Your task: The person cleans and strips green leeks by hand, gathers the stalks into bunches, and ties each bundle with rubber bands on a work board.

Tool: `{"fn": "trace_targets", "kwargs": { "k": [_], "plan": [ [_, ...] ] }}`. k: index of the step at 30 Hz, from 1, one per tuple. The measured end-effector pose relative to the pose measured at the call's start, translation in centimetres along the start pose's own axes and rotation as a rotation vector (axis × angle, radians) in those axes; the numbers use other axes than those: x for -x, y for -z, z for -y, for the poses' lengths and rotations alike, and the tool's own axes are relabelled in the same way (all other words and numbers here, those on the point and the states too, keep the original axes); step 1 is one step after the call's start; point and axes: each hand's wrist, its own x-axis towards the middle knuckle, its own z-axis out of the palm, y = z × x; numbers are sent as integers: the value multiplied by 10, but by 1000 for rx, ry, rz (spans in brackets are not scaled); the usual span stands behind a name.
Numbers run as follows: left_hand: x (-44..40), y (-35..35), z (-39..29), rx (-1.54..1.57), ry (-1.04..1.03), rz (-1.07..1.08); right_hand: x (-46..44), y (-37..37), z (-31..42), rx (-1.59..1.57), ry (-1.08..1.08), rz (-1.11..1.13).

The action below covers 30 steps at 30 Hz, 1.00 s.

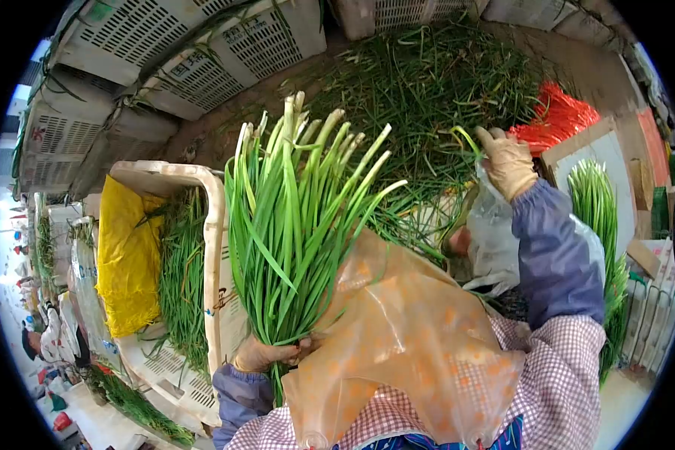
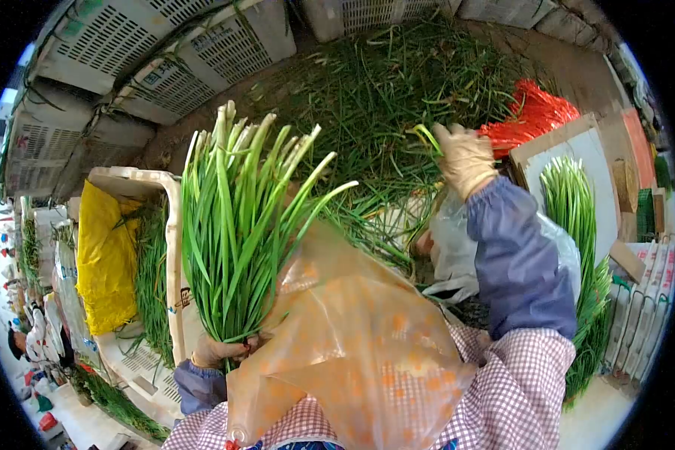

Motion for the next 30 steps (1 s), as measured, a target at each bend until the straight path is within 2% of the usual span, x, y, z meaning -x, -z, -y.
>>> {"fn": "trace_targets", "kwargs": {
  "k": [1, 2, 3, 4, 5, 6, 8, 9, 11, 12, 14, 15, 16, 17, 18, 19, 21, 23, 24, 25, 27, 28, 29, 30],
  "plan": [
    [-3, 1, 1, -1, -14, 1, -2, 17, 12, -309, 176, -233],
    [-7, 5, 4, -39, 12, 27, -5, 38, 31, -599, 297, -351],
    [-9, 10, 9, -79, 40, 48, -1, 67, 60, -945, 251, -318],
    [-10, 16, 17, -176, 58, 7, 0, 86, 84, -1132, 229, -262],
    [-13, 21, 27, -183, 55, 1, 0, 101, 104, -1345, 201, -93],
    [-17, 23, 34, -280, -104, -31, -10, 100, 123, -1378, 332, -59],
    [-12, 24, 28, -399, -194, -47, -23, 119, 151, -1523, 122, 469],
    [-9, 21, 21, -459, -238, -60, -30, 107, 160, -1602, 145, 520],
    [-1, 2, 0, -214, 33, -98, -39, 80, 174, -1628, 247, 366],
    [2, -5, -5, -168, 6, -113, -41, 78, 173, -1623, 248, 368],
    [1, -3, -5, -219, -11, -134, -40, 78, 159, -836, 529, -479],
    [0, -1, -5, -278, -27, -161, -54, 55, 148, -861, 349, -436],
    [-1, 1, -2, -277, -33, -151, -71, 37, 134, -1100, 310, -686],
    [-2, 4, 2, -327, -111, -150, -79, 41, 116, -998, 15, -542],
    [-4, 6, 3, -378, -189, -150, -90, 43, 91, -1128, -74, -366],
    [-5, 4, 2, -374, -192, -146, -83, 64, 80, -1346, -253, -157],
    [-3, -4, -5, -328, -214, -143, -77, 62, 80, -1605, -82, -202],
    [0, -14, -14, -293, -236, -186, -63, 60, 104, -1452, 215, -115],
    [-1, -8, -11, -379, -229, -193, -54, 61, 114, -1491, 283, 125],
    [-1, -5, -9, -466, -222, -202, -51, 52, 124, -1448, 386, 144],
    [5, -12, -16, -419, -178, -203, -53, 29, 131, -1186, 292, 14],
    [8, -15, -17, -370, -131, -192, -60, 5, 127, -1179, 175, -160],
    [8, -13, -13, -370, -119, -190, -61, 20, 120, -1267, -101, -157],
    [7, -10, -6, -381, -140, -203, -75, 12, 102, -1259, -243, -174]
  ]
}}
